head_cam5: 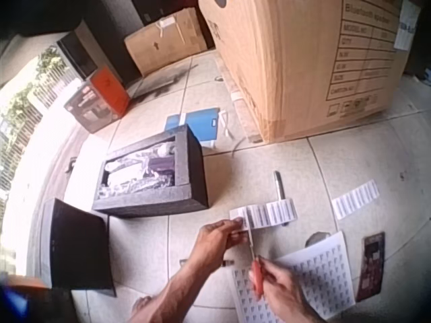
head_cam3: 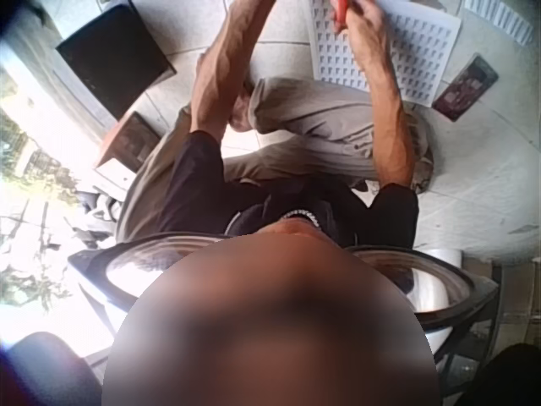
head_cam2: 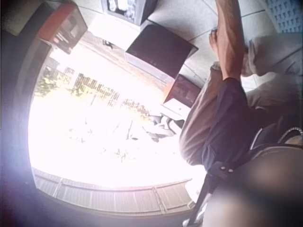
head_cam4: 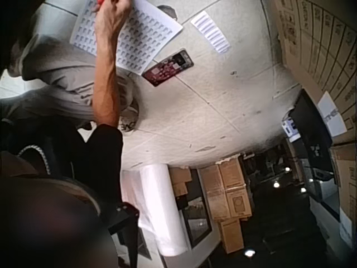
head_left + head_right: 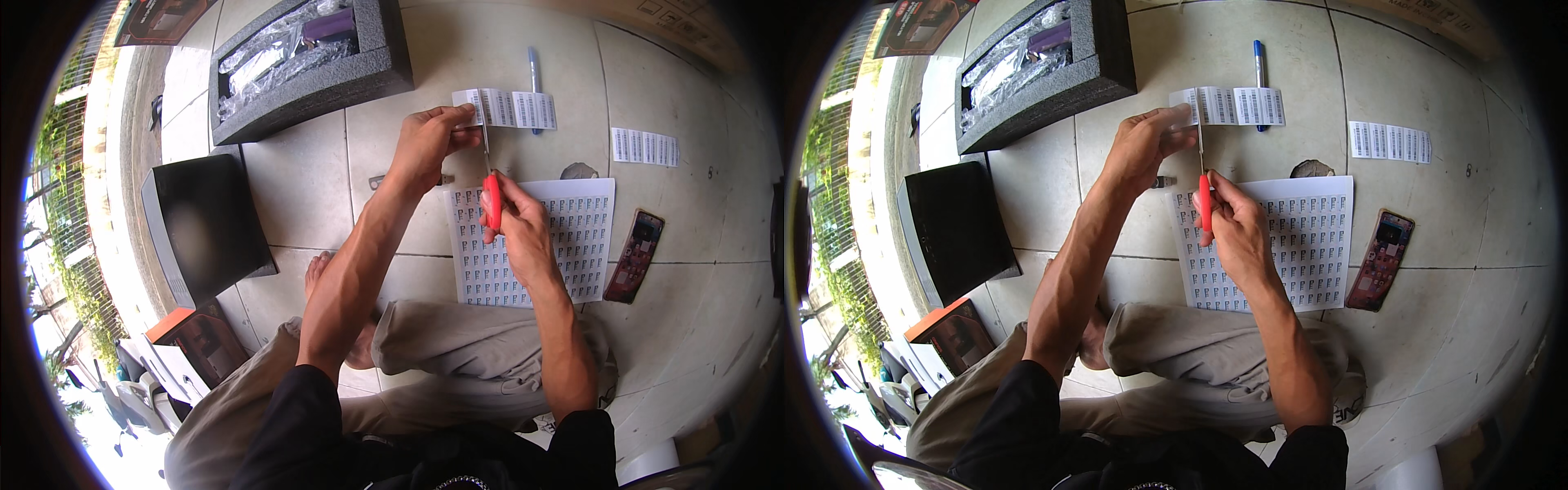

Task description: The person sits on the floor and applies barcode stickers to a black speaker and a handheld microphone. They cut the stickers from a sheet using scissors and place them on the devices.

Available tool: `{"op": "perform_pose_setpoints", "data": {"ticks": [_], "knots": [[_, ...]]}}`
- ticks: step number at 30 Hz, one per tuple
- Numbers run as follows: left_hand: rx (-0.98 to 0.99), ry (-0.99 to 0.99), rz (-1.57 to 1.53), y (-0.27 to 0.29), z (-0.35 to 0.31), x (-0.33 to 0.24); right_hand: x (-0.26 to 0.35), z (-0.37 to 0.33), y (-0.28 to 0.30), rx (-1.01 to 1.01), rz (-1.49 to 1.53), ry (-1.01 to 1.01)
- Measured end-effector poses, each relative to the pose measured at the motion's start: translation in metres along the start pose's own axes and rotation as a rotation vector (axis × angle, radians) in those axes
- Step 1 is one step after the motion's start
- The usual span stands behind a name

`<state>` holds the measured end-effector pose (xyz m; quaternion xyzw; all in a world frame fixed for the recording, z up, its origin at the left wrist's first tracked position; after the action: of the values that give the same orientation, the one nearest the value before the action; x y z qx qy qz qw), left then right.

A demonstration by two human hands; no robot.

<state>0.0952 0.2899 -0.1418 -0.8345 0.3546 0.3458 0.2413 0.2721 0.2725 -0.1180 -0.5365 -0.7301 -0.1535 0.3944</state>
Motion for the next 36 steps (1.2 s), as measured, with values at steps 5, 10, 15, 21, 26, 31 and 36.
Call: {"op": "perform_pose_setpoints", "data": {"ticks": [5,10,15,21,26,31,36], "knots": [[-0.015,0.005,0.008,0.0,0.0,0.0,0.0,0.0,0.001,-0.005,-0.004,0.01],[-0.021,0.004,0.017,0.003,0.001,0.0,0.001,0.003,0.004,0.013,-0.028,-0.011],[-0.01,0.0,0.003,0.002,0.001,-0.001,0.002,0.004,0.004,0.021,-0.014,-0.022],[-0.022,0.004,0.019,-0.002,-0.001,0.0,0.007,0.006,0.004,-0.006,-0.019,-0.02],[-0.024,0.014,0.019,-0.002,0.0,0.0,0.009,0.007,0.004,-0.007,-0.035,-0.018],[-0.042,-0.03,-0.042,-0.002,0.0,-0.003,0.016,0.009,0.003,-0.024,-0.073,0.012],[-0.058,-0.061,-0.029,0.006,-0.005,-0.011,0.033,0.018,0.01,-0.065,-0.192,0.168]]}}
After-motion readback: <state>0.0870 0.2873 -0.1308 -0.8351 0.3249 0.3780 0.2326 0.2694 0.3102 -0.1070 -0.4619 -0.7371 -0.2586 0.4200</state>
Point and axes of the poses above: each hand's wrist, its own z-axis towards the middle knuckle, its own y-axis out of the back of the hand, x = y × z, the point moved 5 cm from there along z, towards the middle knuckle, and after that the axes turned 5 degrees about -x, right-handed, at the moved point
